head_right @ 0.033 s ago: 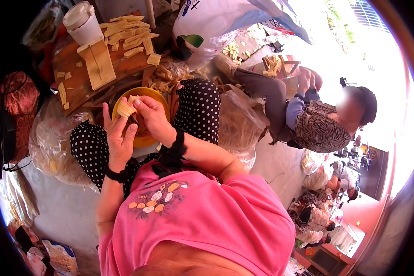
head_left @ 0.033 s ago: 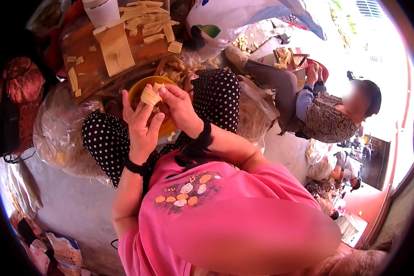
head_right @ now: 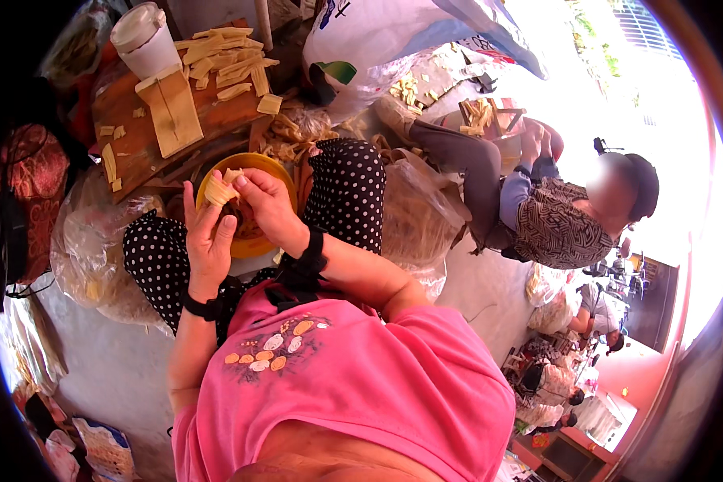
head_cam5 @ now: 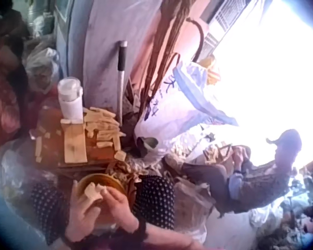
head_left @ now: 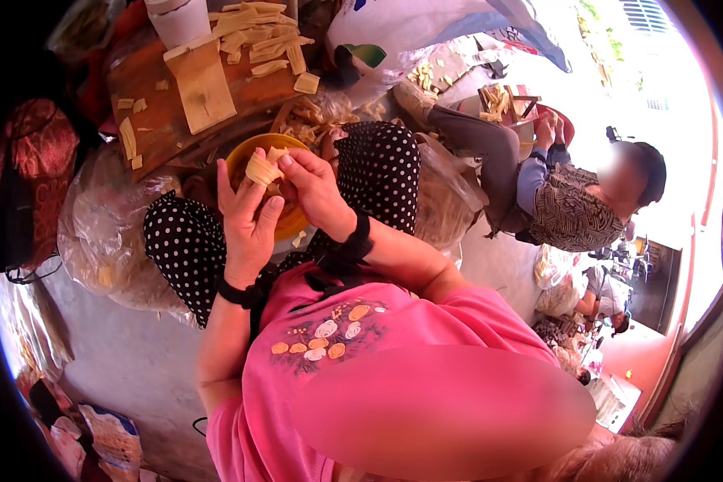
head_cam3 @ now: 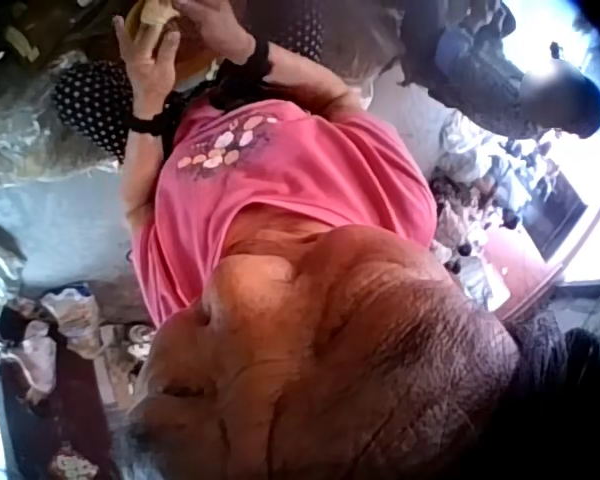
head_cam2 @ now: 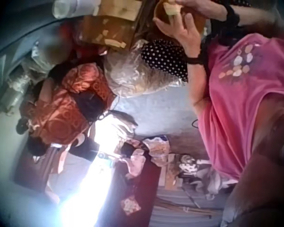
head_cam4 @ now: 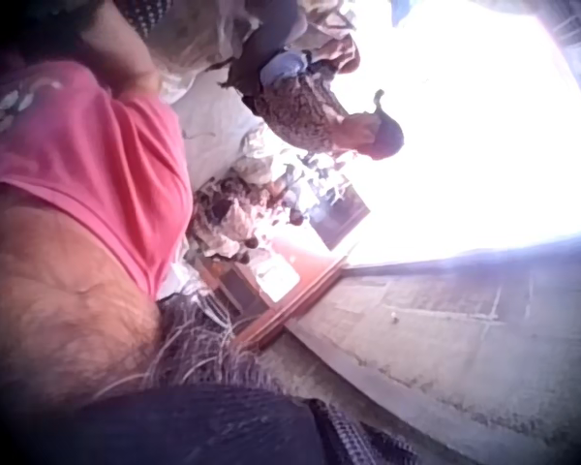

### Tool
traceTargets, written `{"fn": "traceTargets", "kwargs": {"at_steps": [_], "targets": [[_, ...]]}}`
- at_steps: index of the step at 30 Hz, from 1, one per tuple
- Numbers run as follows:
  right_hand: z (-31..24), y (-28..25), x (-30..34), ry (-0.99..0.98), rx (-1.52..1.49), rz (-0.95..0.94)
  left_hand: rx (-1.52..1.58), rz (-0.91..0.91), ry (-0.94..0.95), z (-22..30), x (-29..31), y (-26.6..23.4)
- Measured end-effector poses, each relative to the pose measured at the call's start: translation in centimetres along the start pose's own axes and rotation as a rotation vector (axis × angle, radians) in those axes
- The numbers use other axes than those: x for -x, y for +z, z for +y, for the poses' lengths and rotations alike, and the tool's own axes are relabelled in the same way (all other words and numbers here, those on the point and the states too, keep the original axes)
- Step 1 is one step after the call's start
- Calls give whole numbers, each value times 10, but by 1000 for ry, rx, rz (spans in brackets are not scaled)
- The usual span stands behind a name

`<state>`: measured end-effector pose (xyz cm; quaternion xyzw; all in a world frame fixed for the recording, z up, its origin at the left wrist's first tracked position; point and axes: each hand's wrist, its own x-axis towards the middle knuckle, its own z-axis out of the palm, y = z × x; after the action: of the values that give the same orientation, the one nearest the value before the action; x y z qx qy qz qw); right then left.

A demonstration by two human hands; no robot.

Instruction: The person folds and organizes thin strips of plant-based material, handling them one at a time and placing them into a yellow bucket.

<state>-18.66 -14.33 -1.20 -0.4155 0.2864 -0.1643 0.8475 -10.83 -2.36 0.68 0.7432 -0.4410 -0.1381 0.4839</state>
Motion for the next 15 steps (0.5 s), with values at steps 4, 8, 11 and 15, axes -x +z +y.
{"fn": "traceTargets", "kwargs": {"at_steps": [4,8,11,15], "targets": [[0,-15,-6,-3,95,-87,371,9,-153,-2,-1,3],[-5,-26,-14,119,140,-179,437,120,-226,-9,-5,10],[-5,-25,-16,30,313,-174,488,159,-293,-13,-12,15],[-19,-34,-24,-196,754,-265,563,122,-319,-12,-13,18]]}}
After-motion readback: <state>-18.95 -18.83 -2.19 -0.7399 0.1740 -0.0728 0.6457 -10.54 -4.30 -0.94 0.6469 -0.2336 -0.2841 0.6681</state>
